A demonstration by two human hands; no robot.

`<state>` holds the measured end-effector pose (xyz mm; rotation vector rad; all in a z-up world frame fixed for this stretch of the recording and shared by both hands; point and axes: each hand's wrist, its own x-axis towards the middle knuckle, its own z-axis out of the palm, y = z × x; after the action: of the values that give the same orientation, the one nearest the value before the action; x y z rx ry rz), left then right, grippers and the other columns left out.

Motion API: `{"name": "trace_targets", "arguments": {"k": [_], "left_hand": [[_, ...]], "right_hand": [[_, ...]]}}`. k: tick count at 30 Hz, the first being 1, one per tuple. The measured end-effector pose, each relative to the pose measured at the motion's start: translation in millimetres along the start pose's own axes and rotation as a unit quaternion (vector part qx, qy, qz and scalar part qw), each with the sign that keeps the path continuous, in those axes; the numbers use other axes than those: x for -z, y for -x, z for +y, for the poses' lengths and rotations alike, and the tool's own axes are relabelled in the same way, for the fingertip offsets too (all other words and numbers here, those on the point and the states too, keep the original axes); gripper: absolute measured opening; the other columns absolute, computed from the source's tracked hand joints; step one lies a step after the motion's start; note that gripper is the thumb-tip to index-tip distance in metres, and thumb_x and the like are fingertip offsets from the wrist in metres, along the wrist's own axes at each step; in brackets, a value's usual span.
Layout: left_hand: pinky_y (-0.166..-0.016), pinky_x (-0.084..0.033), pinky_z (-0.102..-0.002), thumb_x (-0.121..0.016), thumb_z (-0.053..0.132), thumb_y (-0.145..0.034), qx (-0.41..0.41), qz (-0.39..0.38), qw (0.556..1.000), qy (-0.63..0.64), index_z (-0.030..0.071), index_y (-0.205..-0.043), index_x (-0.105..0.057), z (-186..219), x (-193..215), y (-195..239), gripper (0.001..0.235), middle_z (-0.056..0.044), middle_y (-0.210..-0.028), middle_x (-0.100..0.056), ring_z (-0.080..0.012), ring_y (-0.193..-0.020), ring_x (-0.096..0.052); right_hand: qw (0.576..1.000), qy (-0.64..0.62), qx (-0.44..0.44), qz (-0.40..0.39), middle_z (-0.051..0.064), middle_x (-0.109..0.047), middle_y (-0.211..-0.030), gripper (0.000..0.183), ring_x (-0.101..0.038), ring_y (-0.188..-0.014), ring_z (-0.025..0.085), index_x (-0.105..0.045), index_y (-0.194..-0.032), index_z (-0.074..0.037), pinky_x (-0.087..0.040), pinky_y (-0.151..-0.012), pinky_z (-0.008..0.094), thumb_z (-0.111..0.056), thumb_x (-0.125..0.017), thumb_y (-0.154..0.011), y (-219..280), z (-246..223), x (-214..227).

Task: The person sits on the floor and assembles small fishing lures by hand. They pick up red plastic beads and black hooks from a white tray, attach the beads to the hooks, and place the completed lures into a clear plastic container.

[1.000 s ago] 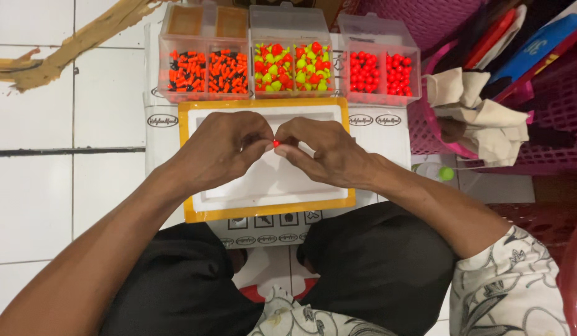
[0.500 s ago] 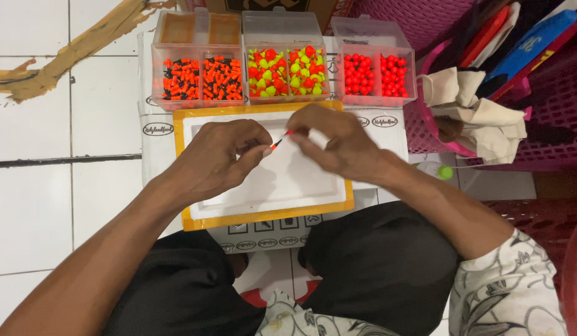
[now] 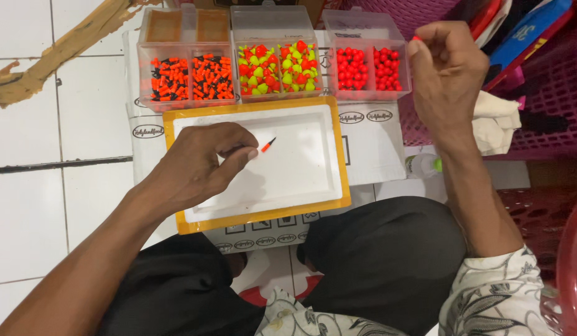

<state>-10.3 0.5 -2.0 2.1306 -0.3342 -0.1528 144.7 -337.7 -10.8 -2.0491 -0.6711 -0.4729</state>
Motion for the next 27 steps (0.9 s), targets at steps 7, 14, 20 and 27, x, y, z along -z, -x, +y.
{"name": "trace_targets", "arguments": {"k": [7,14,20,27], "left_hand": [[-0.063,-0.047,-0.03,-0.057,0.021,-0.101,0.001,0.001,1.0,0.009,0.008,-0.095,-0.07,-1,4,4,0.019,0.0,-0.088,-0.072,-0.0149,-0.074,-0.06],[-0.059,-0.047,-0.03,-0.058,0.02,-0.1,0.011,0.006,1.0,0.0,0.008,-0.094,-0.07,1,7,6,0.018,0.0,-0.088,-0.073,-0.0146,-0.073,-0.061],[-0.062,-0.048,-0.03,-0.057,0.02,-0.101,0.0,0.004,1.0,-0.006,0.008,-0.095,-0.07,1,8,6,0.019,0.0,-0.087,-0.073,-0.0155,-0.074,-0.061],[-0.06,-0.048,-0.03,-0.056,0.022,-0.101,0.0,0.0,1.0,-0.011,0.009,-0.096,-0.071,2,8,7,0.02,0.0,-0.088,-0.072,-0.0154,-0.073,-0.061]], "right_hand": [[0.985,0.145,0.094,-0.005,0.019,-0.066,-0.1,0.005,-0.061,-0.088,0.028,-0.068,-0.109,0.01,-0.049,-0.075,0.04,0.005,-0.067,-0.109,0,30,15],[0.961,0.253,0.077,-0.082,0.015,-0.072,-0.093,0.012,-0.063,-0.081,0.029,-0.074,-0.104,0.003,-0.047,-0.068,0.043,0.006,-0.069,-0.094,6,53,7],[0.945,0.312,-0.017,-0.098,0.013,-0.066,-0.092,0.001,-0.059,-0.073,0.031,-0.063,-0.097,-0.006,-0.041,-0.06,0.05,-0.006,-0.064,-0.096,10,67,2],[0.945,0.316,-0.002,-0.089,0.013,-0.067,-0.093,0.006,-0.061,-0.075,0.034,-0.064,-0.099,-0.006,-0.041,-0.061,0.051,-0.004,-0.068,-0.095,11,86,-5]]}}
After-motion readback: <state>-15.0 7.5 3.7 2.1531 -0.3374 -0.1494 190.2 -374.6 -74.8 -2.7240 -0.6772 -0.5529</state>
